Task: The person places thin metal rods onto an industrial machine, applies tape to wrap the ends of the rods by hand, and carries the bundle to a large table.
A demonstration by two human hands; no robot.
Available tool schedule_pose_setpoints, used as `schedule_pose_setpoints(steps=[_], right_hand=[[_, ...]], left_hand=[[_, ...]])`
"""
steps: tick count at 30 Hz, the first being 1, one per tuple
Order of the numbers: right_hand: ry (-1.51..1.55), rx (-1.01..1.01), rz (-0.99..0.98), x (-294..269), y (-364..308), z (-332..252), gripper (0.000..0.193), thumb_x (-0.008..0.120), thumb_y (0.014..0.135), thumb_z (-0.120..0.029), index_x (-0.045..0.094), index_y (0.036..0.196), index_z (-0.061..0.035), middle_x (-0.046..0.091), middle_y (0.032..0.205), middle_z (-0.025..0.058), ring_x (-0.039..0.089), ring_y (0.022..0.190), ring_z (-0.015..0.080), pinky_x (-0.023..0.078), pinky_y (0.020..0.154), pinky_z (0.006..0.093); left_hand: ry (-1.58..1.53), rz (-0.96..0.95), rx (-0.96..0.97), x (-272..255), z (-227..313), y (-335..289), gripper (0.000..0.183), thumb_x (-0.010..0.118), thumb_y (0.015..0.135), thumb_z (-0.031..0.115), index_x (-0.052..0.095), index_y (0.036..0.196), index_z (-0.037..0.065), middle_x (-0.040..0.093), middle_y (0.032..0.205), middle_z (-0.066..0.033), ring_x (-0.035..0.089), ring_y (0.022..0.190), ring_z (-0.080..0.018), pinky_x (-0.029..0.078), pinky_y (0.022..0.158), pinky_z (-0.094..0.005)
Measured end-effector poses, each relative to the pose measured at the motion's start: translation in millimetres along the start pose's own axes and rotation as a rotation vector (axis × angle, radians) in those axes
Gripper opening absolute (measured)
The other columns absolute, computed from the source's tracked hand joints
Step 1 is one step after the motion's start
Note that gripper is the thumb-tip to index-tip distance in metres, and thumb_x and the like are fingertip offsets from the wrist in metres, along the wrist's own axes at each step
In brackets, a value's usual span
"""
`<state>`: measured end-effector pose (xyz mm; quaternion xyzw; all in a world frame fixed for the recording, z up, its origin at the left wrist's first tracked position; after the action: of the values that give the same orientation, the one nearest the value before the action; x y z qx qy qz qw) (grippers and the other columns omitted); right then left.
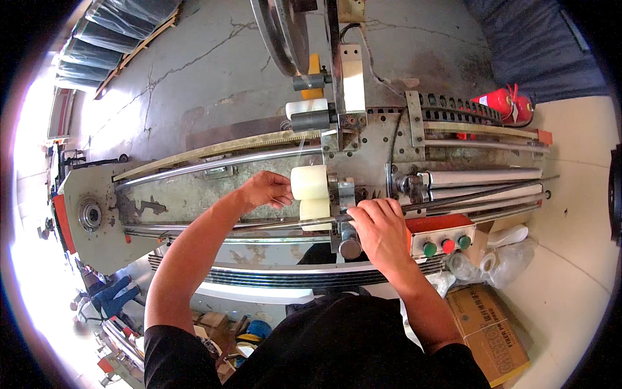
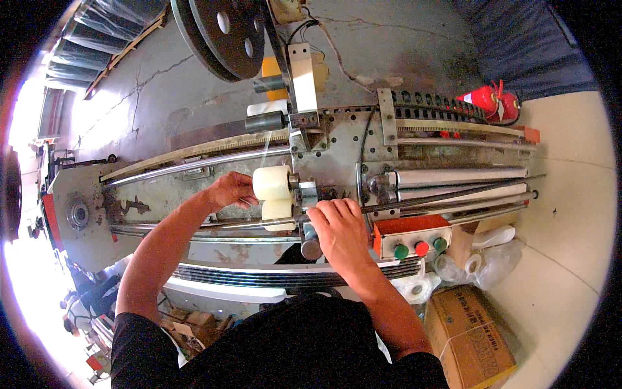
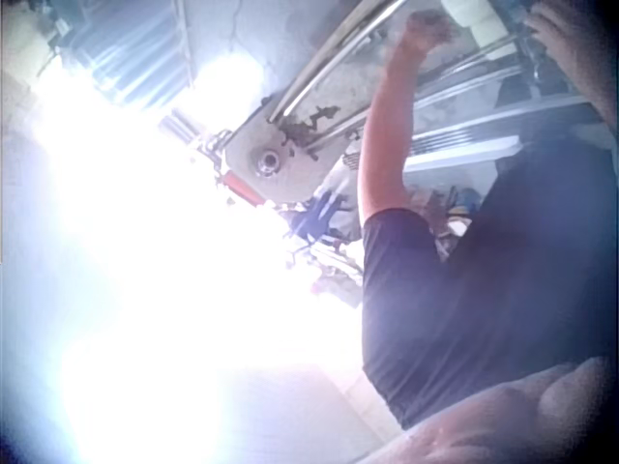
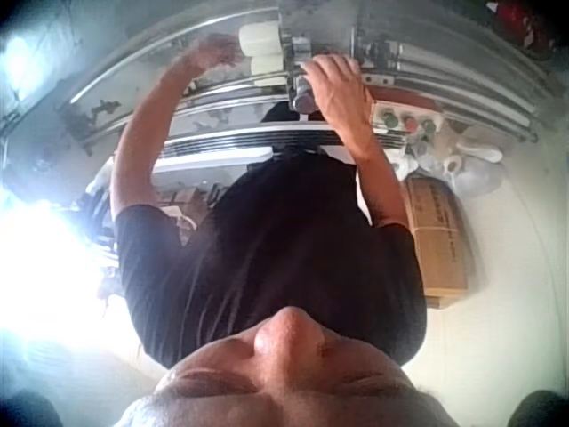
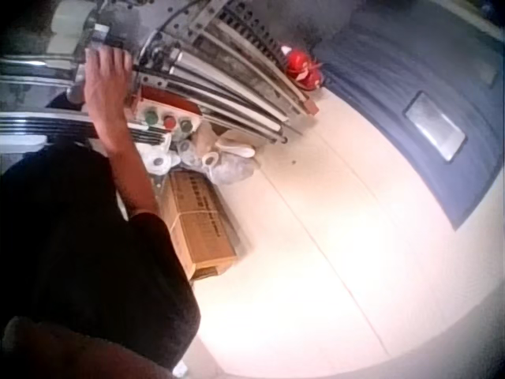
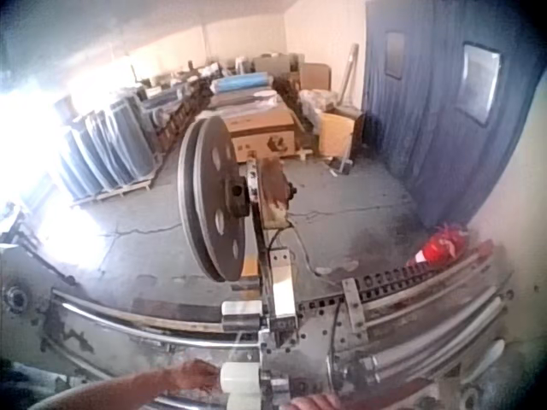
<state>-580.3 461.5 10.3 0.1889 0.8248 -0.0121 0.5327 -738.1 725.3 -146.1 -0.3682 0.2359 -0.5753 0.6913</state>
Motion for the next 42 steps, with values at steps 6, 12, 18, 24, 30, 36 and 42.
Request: schedule_pose_setpoints(steps=[6,12,18,24,30,36,42], right_hand=[[0.014,-0.013,0.005,1.4,0.1,0.4,0.029,0.083,0.085,-0.014,0.073,0.112,-0.0088,0.069,0.109,0.0045,0.067,0.106,0.0274,0.048,0.1,0.0445],[0.019,-0.01,0.005,-1.8,-4.8,3.8,0.031,0.084,0.082,-0.013,0.073,0.111,-0.0091,0.07,0.108,0.004,0.067,0.105,0.0269,0.048,0.099,0.044],[0.055,-0.017,-0.005,0.5,-6.1,4.8,0.03,0.084,0.083,-0.012,0.073,0.111,-0.0089,0.069,0.108,0.0043,0.067,0.104,0.0271,0.048,0.099,0.0439],[0.077,-0.009,0.013,-1.2,-3.1,4.8,0.03,0.084,0.083,-0.012,0.074,0.111,-0.0082,0.069,0.108,0.005,0.066,0.105,0.0278,0.048,0.099,0.0445],[0.066,0.004,0.019,0.7,-0.2,6.8,0.032,0.086,0.079,-0.01,0.075,0.11,-0.0084,0.069,0.108,0.005,0.066,0.103,0.0287,0.048,0.097,0.0452],[0.089,0.013,0.045,-3.2,5.6,4.4,0.035,0.087,0.078,-0.009,0.076,0.11,-0.0094,0.069,0.107,0.005,0.066,0.102,0.0292,0.047,0.095,0.0449],[0.098,0.019,0.034,-11.6,6.6,0.2,0.032,0.085,0.08,-0.008,0.076,0.111,-0.0086,0.069,0.109,0.005,0.066,0.106,0.0285,0.047,0.097,0.0445]], left_hand=[[0.026,-0.017,-0.059,26.5,-5.4,-1.9,0.032,0.078,0.099,0.021,0.076,0.124,0.001,0.079,0.105,-0.0083,0.076,0.092,-0.0172,0.065,0.075,-0.0312],[-0.02,0.03,0.009,48.7,26.7,-36.9,0.036,0.077,0.101,0.014,0.061,0.127,-0.005,0.077,0.101,-0.0149,0.075,0.086,-0.0195,0.063,0.073,-0.0318],[-0.038,0.117,0.137,44.8,40.5,-61.8,0.043,0.077,0.101,0.01,0.047,0.13,-0.002,0.076,0.1,-0.0167,0.074,0.088,-0.0213,0.062,0.077,-0.0359],[-0.102,0.23,0.111,60.9,61.6,-87.7,0.044,0.077,0.1,0.008,0.046,0.129,-0.003,0.075,0.097,-0.0166,0.073,0.086,-0.0204,0.062,0.077,-0.0356],[-0.29,0.285,0.21,102.2,65.5,-112.0,0.043,0.079,0.097,0.002,0.046,0.126,-0.003,0.077,0.095,-0.0162,0.077,0.087,-0.0211,0.063,0.075,-0.0318],[-0.314,0.4,0.249,134.3,35.2,-115.9,0.042,0.081,0.095,0.002,0.052,0.126,0.002,0.078,0.095,-0.0155,0.077,0.088,-0.0195,0.063,0.076,-0.0326],[0.107,0.71,0.34,144.5,49.2,-135.9,0.046,0.08,0.095,0.008,0.066,0.139,0.008,0.083,0.096,-0.0122,0.079,0.085,-0.0154,0.062,0.078,-0.032]])
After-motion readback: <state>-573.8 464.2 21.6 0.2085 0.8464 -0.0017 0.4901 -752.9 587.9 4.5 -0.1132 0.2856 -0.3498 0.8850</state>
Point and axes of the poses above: each hand's wrist, its own y-axis towards the middle knuckle, its own x-axis out of the palm, z = x × y, the point moved 5 cm from there along y, towards the middle knuckle
